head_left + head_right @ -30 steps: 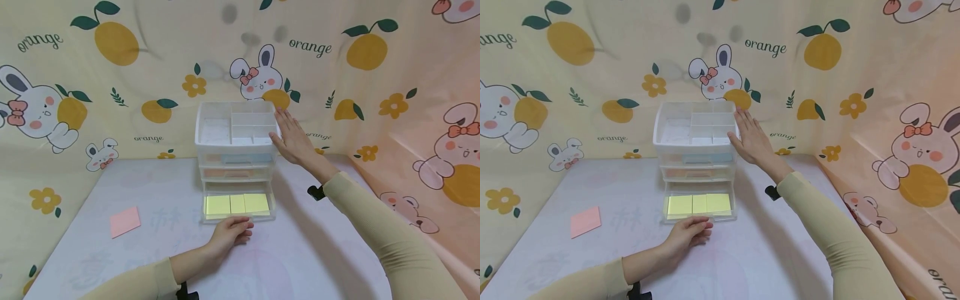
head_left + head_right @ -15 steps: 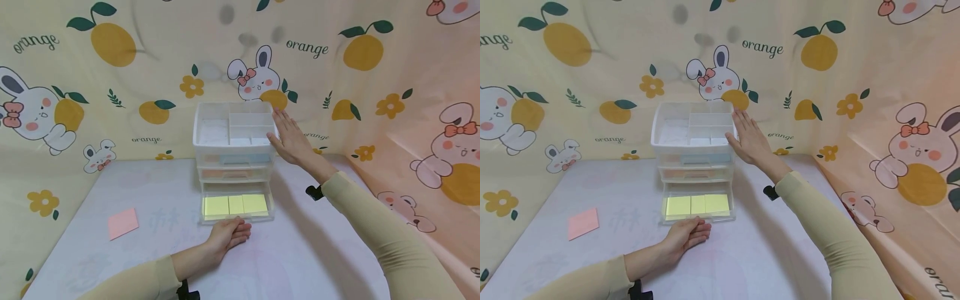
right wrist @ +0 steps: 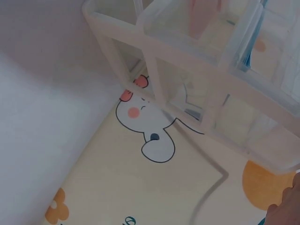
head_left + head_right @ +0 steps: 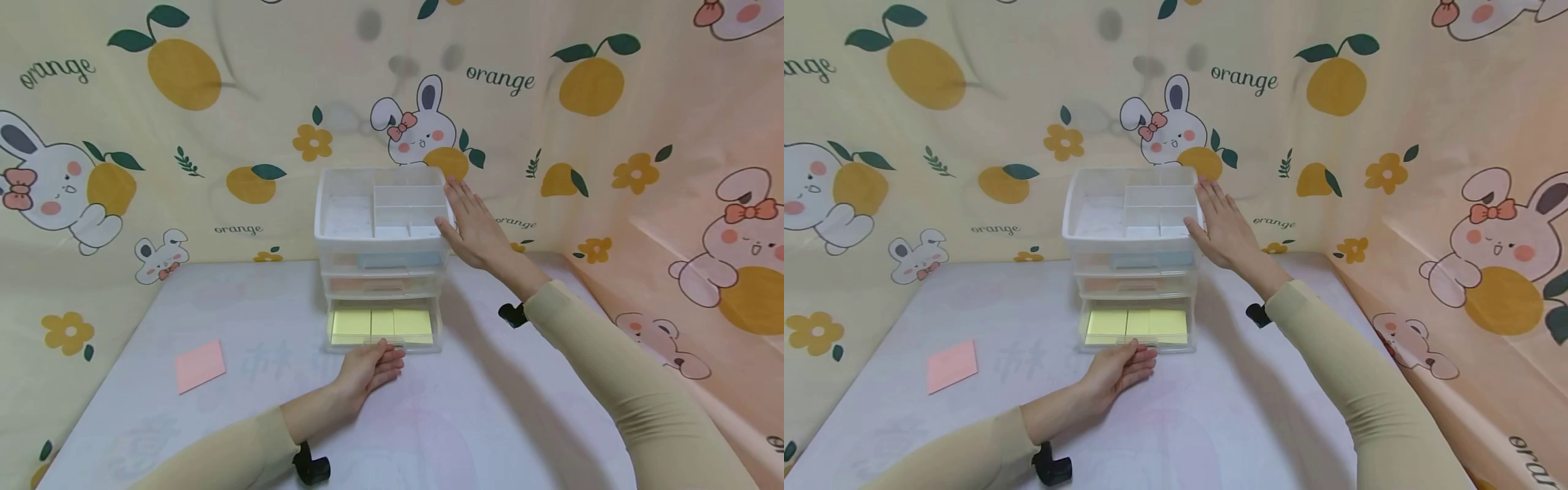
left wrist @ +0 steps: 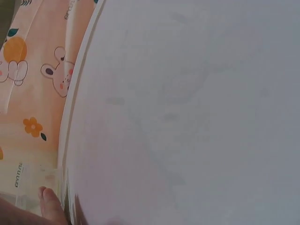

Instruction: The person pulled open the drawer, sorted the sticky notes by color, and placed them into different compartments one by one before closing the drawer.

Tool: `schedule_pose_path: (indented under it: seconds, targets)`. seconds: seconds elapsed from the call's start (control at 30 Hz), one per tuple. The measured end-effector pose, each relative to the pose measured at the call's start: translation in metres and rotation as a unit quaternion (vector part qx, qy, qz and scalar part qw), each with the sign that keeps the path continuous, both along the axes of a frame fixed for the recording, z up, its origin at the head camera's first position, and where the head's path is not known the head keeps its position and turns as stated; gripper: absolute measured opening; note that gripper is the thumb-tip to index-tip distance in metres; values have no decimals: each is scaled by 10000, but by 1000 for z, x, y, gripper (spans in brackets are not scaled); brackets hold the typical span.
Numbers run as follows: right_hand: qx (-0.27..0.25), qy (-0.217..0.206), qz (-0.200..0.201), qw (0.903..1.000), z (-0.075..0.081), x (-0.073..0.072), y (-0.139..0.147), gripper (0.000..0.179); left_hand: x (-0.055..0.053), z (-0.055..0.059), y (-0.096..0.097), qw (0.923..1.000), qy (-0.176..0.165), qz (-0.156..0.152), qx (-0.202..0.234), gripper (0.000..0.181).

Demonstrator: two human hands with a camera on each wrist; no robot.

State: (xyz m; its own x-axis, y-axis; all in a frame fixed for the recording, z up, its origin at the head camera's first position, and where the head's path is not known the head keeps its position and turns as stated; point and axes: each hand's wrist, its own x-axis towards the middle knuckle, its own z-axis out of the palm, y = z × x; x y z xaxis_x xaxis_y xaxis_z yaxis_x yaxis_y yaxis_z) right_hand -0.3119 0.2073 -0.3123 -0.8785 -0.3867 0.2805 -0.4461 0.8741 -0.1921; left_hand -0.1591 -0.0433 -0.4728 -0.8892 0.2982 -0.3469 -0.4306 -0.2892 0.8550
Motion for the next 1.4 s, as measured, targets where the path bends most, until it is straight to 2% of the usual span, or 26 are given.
schedule_pose_path:
  seconds: [0.23, 0.37, 0.57, 0.73, 1.0, 1.4]
  targets:
    - [-27, 10, 4, 10000, 1, 0, 0, 78, -21, -2, 6, 9998, -80, 151, 108, 45]
    - [-6, 9, -14, 10000, 2, 1, 0, 78, -37, -4, 11, 9989, -206, 371, 194, 44]
    - [-14, 13, -28, 10000, 1, 1, -1, 78, -61, -8, 17, 9966, -222, 729, 326, 38]
    - [1, 21, -28, 10000, 0, 1, 0, 79, -75, -9, 20, 9951, -157, 904, 379, 36]
    - [17, 77, -38, 10000, -1, 0, 0, 79, -79, -10, 23, 9940, -137, 1001, 415, 36]
    - [3, 31, -30, 10000, 0, -1, -1, 78, -72, -6, 17, 9950, -25, 979, 219, 36]
